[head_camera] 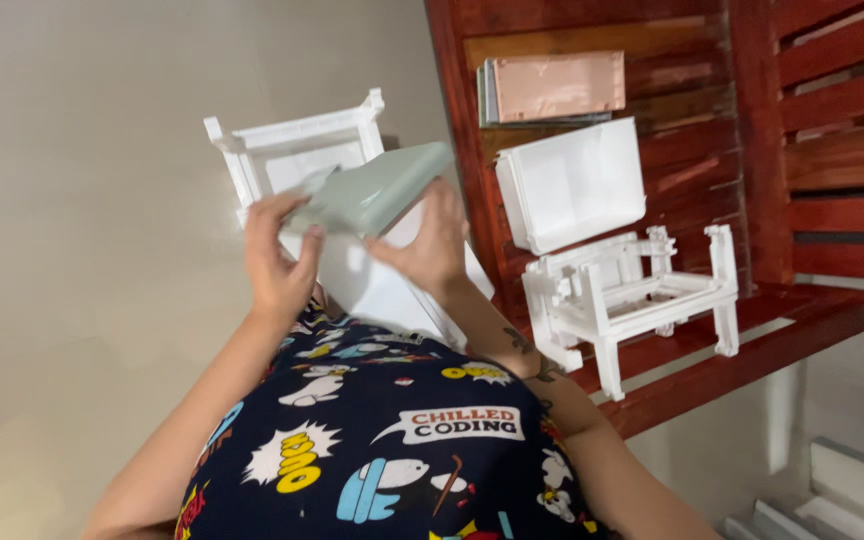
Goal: The person repeatedly picks up white plastic frames and trays, inserts a rectangular insert into the frame, and places the assembled unit on a wooden bench. The person handles multiple identical units in a repetitive cycle.
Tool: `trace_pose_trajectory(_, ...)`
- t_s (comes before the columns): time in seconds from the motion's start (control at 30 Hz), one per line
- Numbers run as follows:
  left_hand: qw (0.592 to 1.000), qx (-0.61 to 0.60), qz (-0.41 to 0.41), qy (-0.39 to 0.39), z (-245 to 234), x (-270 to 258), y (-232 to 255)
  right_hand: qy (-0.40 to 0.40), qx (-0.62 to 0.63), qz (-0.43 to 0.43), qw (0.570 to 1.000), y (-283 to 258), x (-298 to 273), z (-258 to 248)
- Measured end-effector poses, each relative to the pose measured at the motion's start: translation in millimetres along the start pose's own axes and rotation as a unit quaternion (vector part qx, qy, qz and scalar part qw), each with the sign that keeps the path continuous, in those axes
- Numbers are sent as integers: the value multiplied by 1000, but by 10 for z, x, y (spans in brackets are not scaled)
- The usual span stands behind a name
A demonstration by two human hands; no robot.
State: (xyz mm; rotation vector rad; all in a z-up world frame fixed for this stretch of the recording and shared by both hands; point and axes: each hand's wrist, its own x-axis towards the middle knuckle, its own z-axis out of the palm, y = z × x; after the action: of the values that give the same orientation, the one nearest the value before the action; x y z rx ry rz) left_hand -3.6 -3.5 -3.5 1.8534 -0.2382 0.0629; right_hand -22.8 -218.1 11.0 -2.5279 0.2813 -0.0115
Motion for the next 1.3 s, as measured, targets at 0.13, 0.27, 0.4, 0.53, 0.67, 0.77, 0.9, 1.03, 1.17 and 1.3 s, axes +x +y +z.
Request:
trace_pose_trajectory(0.13,983,-53,-95,-148,295,-31,-69,107,158,77,979,210,281,63)
trace_pose_trajectory(0.27,961,-39,45,-270,659,102,95,148,356,83,919,210,485,110)
trace_pose_trajectory(0.4,973,104,-118,-168,613,413,279,16,484,150,862,150,397,-138)
trace_pose_trajectory(0.53,942,283,-57,-172,251,777,345,-175,419,179,873,18,195,-500)
trace_pose_trajectory(0.67,887,384,60,-248,-23,1008,570,-70,-22,-119,990,0,9,-958)
trace_pose_trajectory(0.77,857,362,107,-349,-132,1065,836,52,107,-131,984,81,104,-1135)
trace_pose_trajectory(0.9,839,344,82,-414,-132,1050,1152,-113,330,-229,909,280,426,-1045)
trace_pose_trajectory(1.03,815,384,115,-419,-124,994,1294,-155,572,-174,786,411,230,-694)
trace_pose_trajectory(1.17,848,385,155,-330,137,627,1374,-151,635,-168,739,473,105,-619)
trace_pose_trajectory(1.3,885,328,158,-291,395,358,1377,-157,629,-182,739,452,25,-674)
